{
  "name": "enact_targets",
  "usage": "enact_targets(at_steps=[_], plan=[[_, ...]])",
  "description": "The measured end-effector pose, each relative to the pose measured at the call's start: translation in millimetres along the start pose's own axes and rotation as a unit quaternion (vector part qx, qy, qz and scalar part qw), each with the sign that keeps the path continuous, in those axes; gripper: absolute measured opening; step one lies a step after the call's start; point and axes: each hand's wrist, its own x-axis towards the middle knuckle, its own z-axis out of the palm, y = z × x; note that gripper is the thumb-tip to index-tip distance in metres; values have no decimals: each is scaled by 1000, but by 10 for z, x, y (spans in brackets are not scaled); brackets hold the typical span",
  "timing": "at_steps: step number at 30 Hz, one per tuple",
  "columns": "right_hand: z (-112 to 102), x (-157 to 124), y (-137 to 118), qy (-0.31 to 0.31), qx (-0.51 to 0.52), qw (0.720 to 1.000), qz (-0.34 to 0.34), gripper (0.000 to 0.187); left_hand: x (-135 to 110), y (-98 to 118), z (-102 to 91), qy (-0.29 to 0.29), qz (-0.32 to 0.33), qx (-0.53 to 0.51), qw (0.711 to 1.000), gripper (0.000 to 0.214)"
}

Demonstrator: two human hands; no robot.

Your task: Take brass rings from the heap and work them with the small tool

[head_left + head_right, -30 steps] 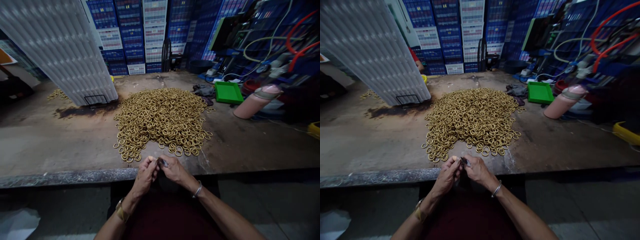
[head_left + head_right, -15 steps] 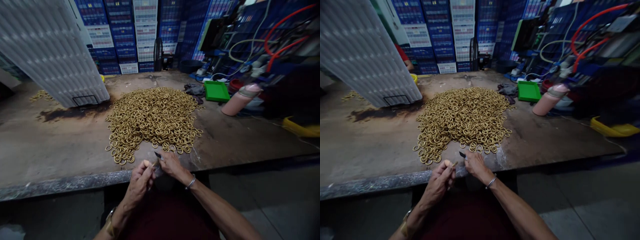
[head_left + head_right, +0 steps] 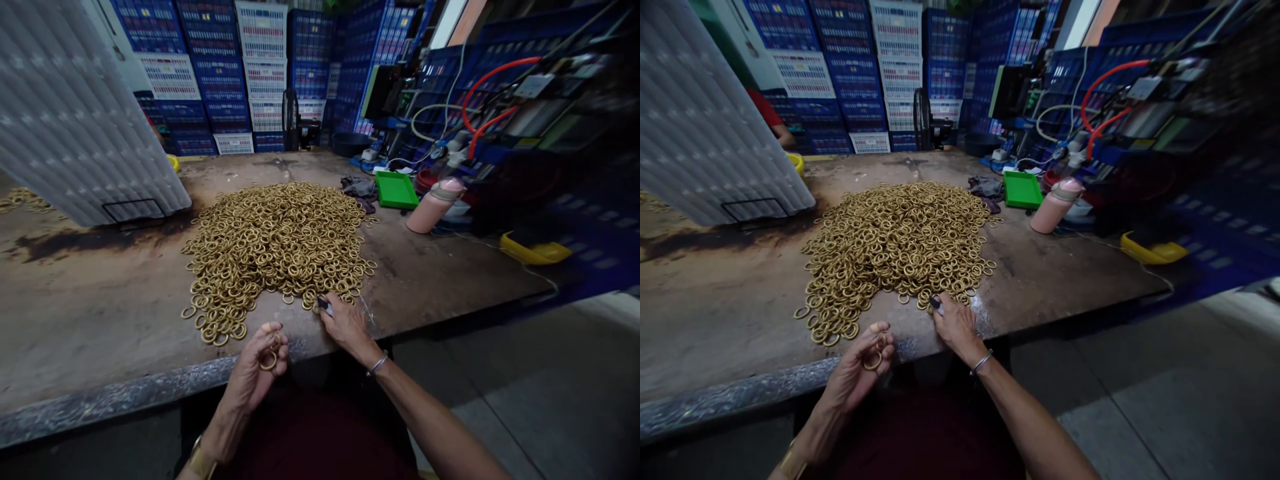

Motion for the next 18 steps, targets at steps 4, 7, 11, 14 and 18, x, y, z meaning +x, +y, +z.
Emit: enact_targets(at_steps=[4,7,11,14,18], plan=[[24,36,-6,3,2,1000,-3,15,26,2,-28,-10,-13,-31,999,19],[42,52,-29,13,23,999,-18,13,43,-36,-17,-5,-12,-17,1000,24],[78,49,-157,23,112,992,-44,11,51,-100,1,14,40,86,995,26],[127,50,-303,6,228,973,-41,8,51,-130,-18,61,127,226,964,24],[162,38,-471,-64,403,913,8,5,44,-114,-25,75,253,342,902,22]])
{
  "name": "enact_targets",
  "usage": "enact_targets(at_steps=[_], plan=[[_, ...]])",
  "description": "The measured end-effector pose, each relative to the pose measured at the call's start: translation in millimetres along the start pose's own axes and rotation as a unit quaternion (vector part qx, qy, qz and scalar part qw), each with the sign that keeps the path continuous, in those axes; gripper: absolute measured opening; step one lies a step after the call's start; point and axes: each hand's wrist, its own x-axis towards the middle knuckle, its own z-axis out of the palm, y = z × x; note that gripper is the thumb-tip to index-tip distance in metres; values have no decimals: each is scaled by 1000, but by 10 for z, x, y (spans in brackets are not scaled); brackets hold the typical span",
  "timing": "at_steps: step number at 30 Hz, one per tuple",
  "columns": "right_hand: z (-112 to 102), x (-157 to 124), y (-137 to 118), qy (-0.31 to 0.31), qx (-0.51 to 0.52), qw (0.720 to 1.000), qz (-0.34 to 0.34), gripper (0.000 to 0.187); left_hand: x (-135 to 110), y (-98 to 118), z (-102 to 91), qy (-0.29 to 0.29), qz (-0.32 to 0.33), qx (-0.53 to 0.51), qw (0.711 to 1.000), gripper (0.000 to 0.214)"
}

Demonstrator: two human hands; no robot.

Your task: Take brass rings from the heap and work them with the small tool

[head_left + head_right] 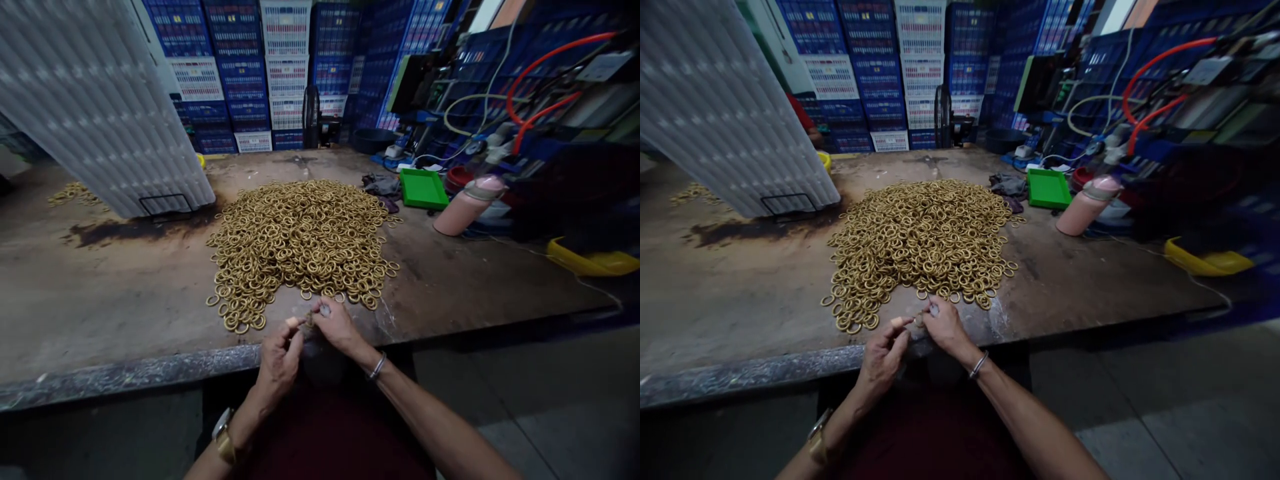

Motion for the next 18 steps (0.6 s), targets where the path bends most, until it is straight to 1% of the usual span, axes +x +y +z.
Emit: enact_targets(at_steps=[2,4,6,7,9,10,12,15,18], plan=[[29,-24,-46,-47,101,993,50,12,11,21,-2,-21,27,4,999,21],[35,-55,-85,-98,183,972,107,18,25,29,-3,-42,33,8,999,18],[33,-81,-105,-131,231,952,149,21,40,14,-5,-49,34,26,998,15],[32,-89,-107,-139,244,947,159,21,47,1,-6,-49,33,35,998,13],[32,-99,-100,-139,252,944,160,22,62,-26,-11,-48,22,39,998,11],[32,-102,-94,-135,250,946,154,22,69,-36,-13,-49,5,30,998,13],[33,-105,-84,-131,237,953,132,24,81,-43,-17,-54,-52,-5,997,17],[34,-102,-71,-125,200,967,93,25,93,-25,-20,-61,-141,-64,986,21],[44,-78,-43,-108,159,979,71,21,97,-5,-15,-69,-169,-82,980,23]])
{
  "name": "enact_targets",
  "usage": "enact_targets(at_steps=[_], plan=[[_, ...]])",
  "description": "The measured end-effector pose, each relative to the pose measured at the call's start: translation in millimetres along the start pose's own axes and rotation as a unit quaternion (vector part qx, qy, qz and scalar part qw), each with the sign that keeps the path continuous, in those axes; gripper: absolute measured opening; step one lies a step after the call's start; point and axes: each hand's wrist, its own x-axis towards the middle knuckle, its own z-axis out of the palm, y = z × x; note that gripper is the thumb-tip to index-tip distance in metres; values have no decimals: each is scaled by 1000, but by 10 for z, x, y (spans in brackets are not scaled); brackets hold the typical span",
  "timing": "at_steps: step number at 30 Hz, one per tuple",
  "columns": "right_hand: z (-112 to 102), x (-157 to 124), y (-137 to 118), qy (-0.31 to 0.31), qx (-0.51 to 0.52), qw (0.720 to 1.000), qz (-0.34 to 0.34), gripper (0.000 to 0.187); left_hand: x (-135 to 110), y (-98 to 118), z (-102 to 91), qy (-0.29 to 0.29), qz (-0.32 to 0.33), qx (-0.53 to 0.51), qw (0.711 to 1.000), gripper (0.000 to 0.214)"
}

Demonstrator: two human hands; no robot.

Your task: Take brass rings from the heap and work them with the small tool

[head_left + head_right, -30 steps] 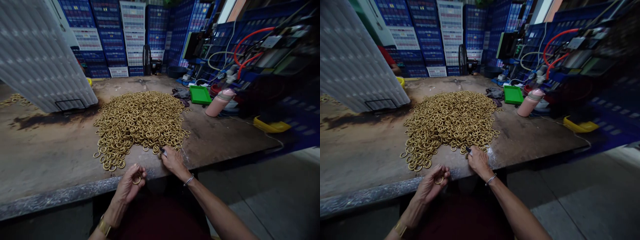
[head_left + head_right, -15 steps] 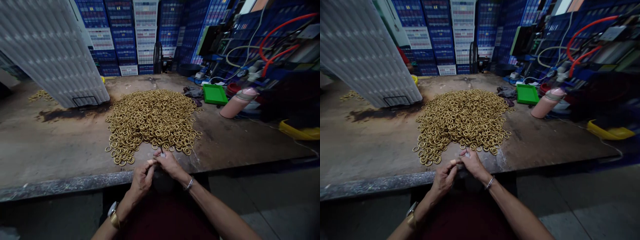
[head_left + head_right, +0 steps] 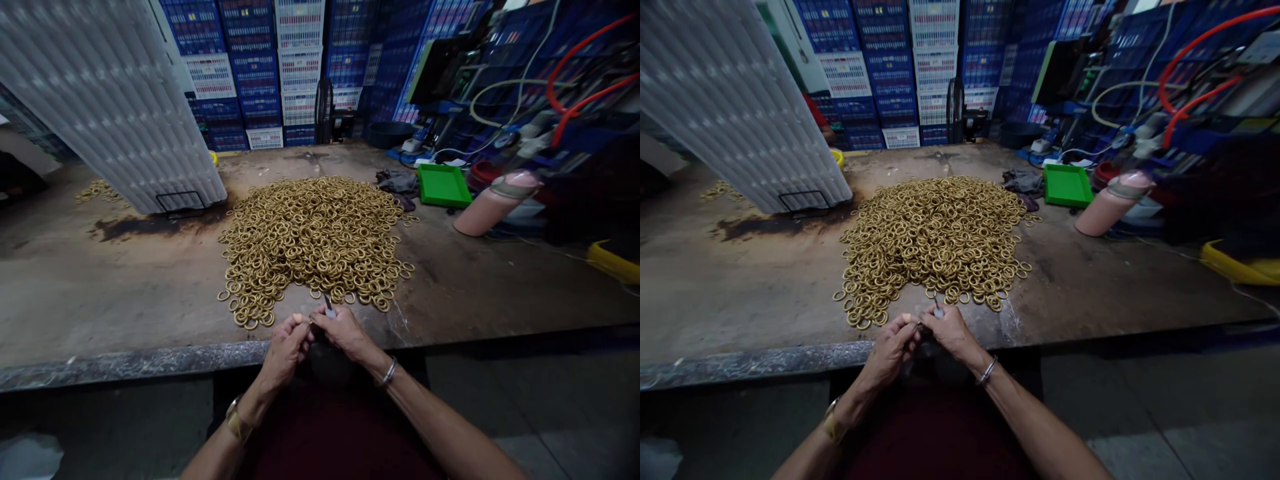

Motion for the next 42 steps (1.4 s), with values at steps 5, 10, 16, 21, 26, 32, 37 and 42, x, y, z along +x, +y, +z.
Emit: enact_targets(at_steps=[5,10,16,21,26,32,37,42], plan=[[-19,61,66,20,-40,999,-10,15,11,-26,15,-23,4,25,999,27],[-46,57,40,8,-19,999,-26,16,-2,-36,37,-46,-1,-47,998,27],[-80,54,-12,4,-24,998,-58,16,-32,-28,63,-69,-20,-139,988,25],[-124,24,42,34,-160,974,-157,15,-37,6,82,-60,-4,-154,986,26],[-169,-67,48,-44,-285,926,-243,13,-16,23,113,-32,9,-119,992,27],[-212,-68,45,-63,-359,903,-228,18,2,-30,95,-31,29,-82,996,26],[-303,9,67,-13,-443,879,-173,18,-144,111,131,-97,13,-92,991,25],[-497,114,100,121,-438,877,-157,17,-177,248,168,-108,-9,-190,976,23]])
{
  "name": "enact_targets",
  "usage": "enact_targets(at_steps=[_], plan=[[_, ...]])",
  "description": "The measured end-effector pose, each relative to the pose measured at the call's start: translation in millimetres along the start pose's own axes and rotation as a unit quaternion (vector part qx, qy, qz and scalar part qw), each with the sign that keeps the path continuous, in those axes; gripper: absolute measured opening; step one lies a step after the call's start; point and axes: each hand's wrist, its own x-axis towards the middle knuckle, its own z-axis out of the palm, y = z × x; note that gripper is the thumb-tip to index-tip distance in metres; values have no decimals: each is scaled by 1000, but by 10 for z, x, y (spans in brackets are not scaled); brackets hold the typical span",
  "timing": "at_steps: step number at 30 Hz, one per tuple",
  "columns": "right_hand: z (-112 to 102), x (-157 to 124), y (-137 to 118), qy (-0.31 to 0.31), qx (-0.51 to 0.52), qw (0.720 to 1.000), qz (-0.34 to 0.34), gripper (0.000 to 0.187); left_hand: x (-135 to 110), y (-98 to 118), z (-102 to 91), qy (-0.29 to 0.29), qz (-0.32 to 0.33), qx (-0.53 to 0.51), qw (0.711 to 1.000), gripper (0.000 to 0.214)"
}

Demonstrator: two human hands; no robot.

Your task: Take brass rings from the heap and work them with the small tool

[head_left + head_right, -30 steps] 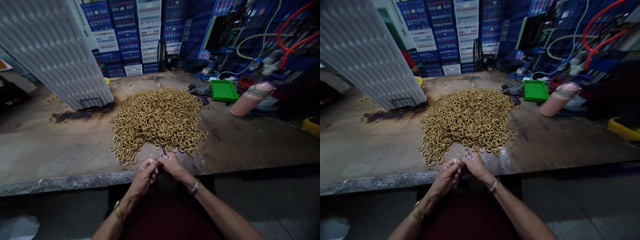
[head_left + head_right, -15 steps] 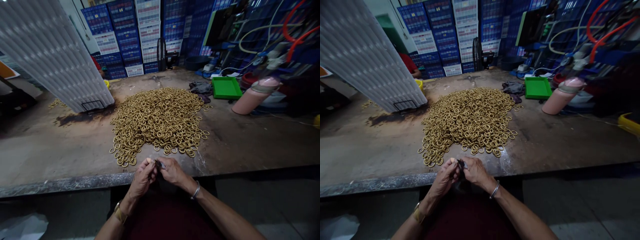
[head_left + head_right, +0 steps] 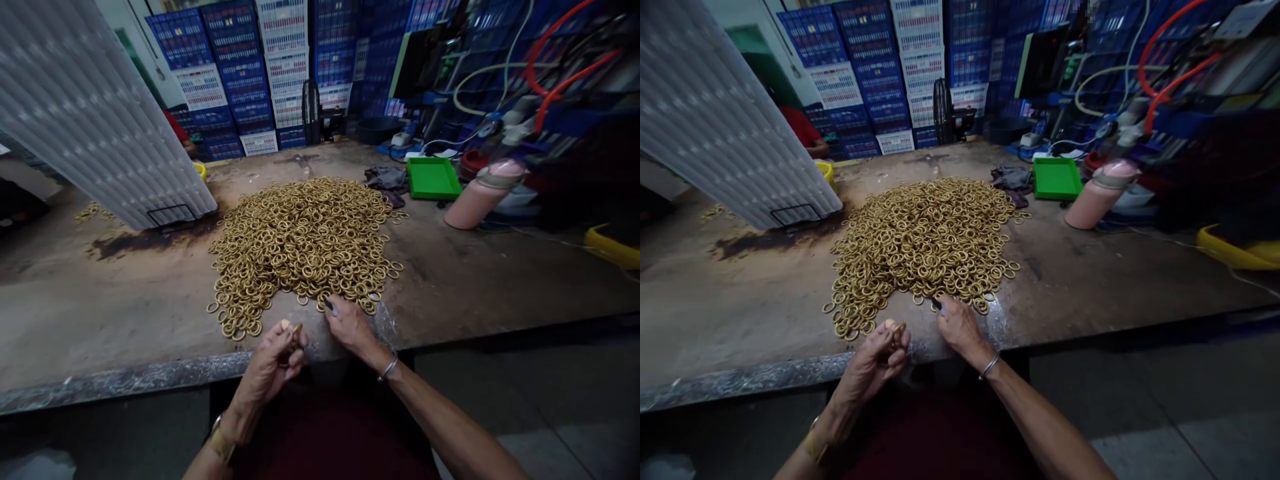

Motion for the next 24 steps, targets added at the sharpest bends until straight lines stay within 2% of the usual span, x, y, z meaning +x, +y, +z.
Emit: enact_targets(at_steps=[2,4,8,12,16,19,21,22,24], plan=[[-14,24,65,39,3,999,24,17,42,-20,-30,25,6,-8,1000,22],[-17,35,94,50,-2,998,30,18,82,-60,-73,41,10,-15,999,21],[-5,40,39,28,-34,999,12,18,119,-110,-129,43,-6,-58,997,16],[-5,67,-18,-3,-65,998,11,13,129,-108,-153,52,-31,-94,994,25],[-11,106,14,-10,-51,999,4,14,179,-121,-161,61,-48,-136,988,23],[-38,131,22,-8,28,1000,12,13,254,-131,-143,78,-49,-136,986,25],[-78,132,-17,-17,146,989,19,12,307,-132,-123,95,-40,-104,989,27],[-102,124,-50,-28,221,974,28,11,331,-132,-113,104,-31,-79,991,29],[-145,94,-131,-75,378,921,55,13,367,-134,-94,119,-6,-22,993,33]])
